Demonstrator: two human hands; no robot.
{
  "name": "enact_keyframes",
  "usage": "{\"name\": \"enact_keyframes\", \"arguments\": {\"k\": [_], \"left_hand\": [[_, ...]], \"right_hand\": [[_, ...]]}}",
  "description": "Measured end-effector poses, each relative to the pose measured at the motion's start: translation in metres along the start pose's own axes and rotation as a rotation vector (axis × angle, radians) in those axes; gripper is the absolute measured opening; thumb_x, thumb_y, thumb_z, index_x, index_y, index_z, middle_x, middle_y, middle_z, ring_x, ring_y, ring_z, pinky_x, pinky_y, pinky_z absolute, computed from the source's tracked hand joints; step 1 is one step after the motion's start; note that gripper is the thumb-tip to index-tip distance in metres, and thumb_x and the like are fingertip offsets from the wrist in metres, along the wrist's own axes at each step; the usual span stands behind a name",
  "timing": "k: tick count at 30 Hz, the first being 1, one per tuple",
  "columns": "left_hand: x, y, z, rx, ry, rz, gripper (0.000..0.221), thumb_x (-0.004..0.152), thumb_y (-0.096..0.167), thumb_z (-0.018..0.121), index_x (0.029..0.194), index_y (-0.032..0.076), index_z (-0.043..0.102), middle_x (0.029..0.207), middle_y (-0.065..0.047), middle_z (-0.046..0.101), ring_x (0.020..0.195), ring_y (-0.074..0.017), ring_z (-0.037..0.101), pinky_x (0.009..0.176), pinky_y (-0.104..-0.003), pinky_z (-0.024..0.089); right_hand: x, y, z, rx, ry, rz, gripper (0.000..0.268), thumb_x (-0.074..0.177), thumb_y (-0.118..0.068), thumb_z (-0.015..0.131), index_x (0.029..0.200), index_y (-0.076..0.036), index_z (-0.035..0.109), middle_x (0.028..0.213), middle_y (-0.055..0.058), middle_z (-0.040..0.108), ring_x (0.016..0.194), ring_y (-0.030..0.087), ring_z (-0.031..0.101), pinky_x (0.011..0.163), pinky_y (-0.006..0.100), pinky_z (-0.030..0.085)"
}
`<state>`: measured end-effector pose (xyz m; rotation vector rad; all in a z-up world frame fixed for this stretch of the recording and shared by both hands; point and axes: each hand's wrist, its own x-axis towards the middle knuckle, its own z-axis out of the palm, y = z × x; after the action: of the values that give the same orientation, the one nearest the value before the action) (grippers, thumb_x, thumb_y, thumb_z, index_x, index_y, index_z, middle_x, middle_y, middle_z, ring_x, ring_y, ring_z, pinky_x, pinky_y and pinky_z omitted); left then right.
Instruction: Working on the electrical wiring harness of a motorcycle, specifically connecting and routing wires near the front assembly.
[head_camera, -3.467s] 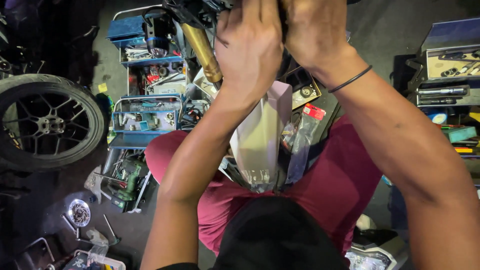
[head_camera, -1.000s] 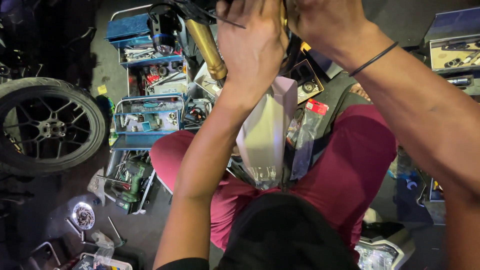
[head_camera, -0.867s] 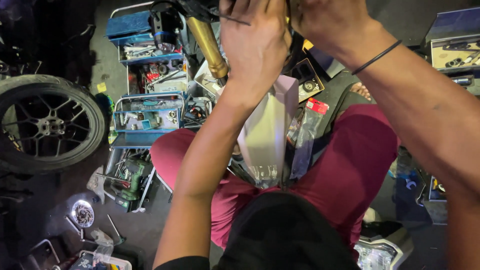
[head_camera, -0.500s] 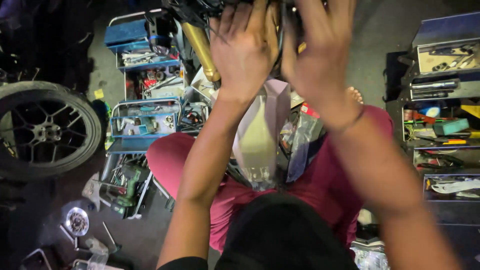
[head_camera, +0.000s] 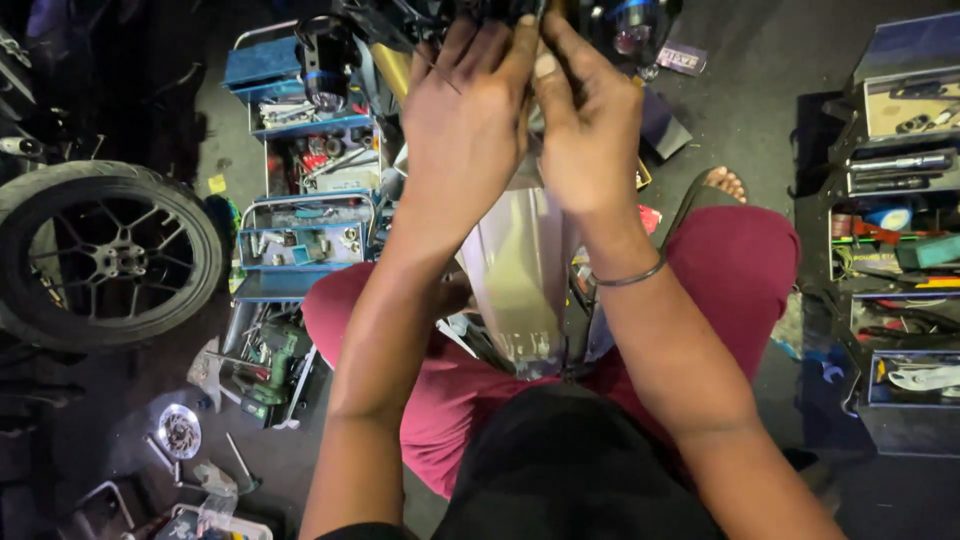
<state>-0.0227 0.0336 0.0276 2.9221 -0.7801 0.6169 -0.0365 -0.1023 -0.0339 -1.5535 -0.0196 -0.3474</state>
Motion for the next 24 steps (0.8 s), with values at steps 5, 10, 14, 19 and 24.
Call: {"name": "enact_keyframes", "arguments": {"k": [5, 10, 14, 19, 24], "left_hand": [[0.02, -0.003, -0.035, -0.25, -0.063, -0.02, 0.017, 0.097, 0.014, 0.063, 0.107, 0.006, 0.076, 0.095, -0.019, 0.072, 0.093, -0.0491, 0.067, 0.071, -0.059, 0.051], [0.038, 0.008, -0.012, -0.287, -0.008, -0.321, 0.02, 0.087, 0.023, 0.064, 0.098, 0.018, 0.081, 0.085, -0.024, 0.078, 0.085, -0.0536, 0.072, 0.068, -0.065, 0.054], [0.05, 0.005, 0.042, -0.029, 0.087, -0.315, 0.014, 0.09, 0.031, 0.068, 0.081, 0.02, 0.071, 0.071, -0.013, 0.071, 0.064, -0.0501, 0.067, 0.052, -0.063, 0.048], [0.06, 0.001, 0.066, 0.074, 0.174, -0.228, 0.009, 0.079, 0.024, 0.072, 0.071, 0.022, 0.067, 0.062, -0.007, 0.063, 0.053, -0.0413, 0.062, 0.046, -0.056, 0.045], [0.067, -0.006, 0.079, 0.163, 0.205, -0.097, 0.01, 0.068, 0.02, 0.07, 0.068, 0.024, 0.061, 0.057, -0.004, 0.057, 0.049, -0.0372, 0.056, 0.044, -0.053, 0.04]], "right_hand": [[0.014, 0.023, 0.015, 0.362, 0.07, 0.261, 0.03, 0.108, -0.017, 0.073, 0.135, -0.005, 0.079, 0.096, -0.004, 0.069, 0.08, 0.006, 0.057, 0.07, 0.027, 0.054], [0.012, 0.012, 0.034, 0.489, 0.148, 0.183, 0.014, 0.104, -0.009, 0.08, 0.114, 0.0, 0.085, 0.106, 0.002, 0.084, 0.095, 0.006, 0.067, 0.084, 0.024, 0.058], [0.008, -0.002, 0.042, 0.47, 0.183, 0.353, 0.042, 0.093, -0.046, 0.071, 0.07, -0.011, 0.067, 0.074, -0.01, 0.063, 0.075, 0.002, 0.045, 0.057, 0.026, 0.038], [0.0, 0.031, 0.041, 0.47, 0.139, 0.236, 0.01, 0.081, -0.017, 0.064, 0.079, -0.01, 0.07, 0.082, -0.009, 0.065, 0.08, 0.004, 0.049, 0.062, 0.025, 0.041], [-0.004, 0.044, 0.048, 0.149, 0.201, 0.093, 0.022, 0.08, -0.025, 0.08, 0.076, -0.02, 0.058, 0.08, -0.017, 0.049, 0.087, 0.004, 0.044, 0.064, 0.028, 0.034]]}}
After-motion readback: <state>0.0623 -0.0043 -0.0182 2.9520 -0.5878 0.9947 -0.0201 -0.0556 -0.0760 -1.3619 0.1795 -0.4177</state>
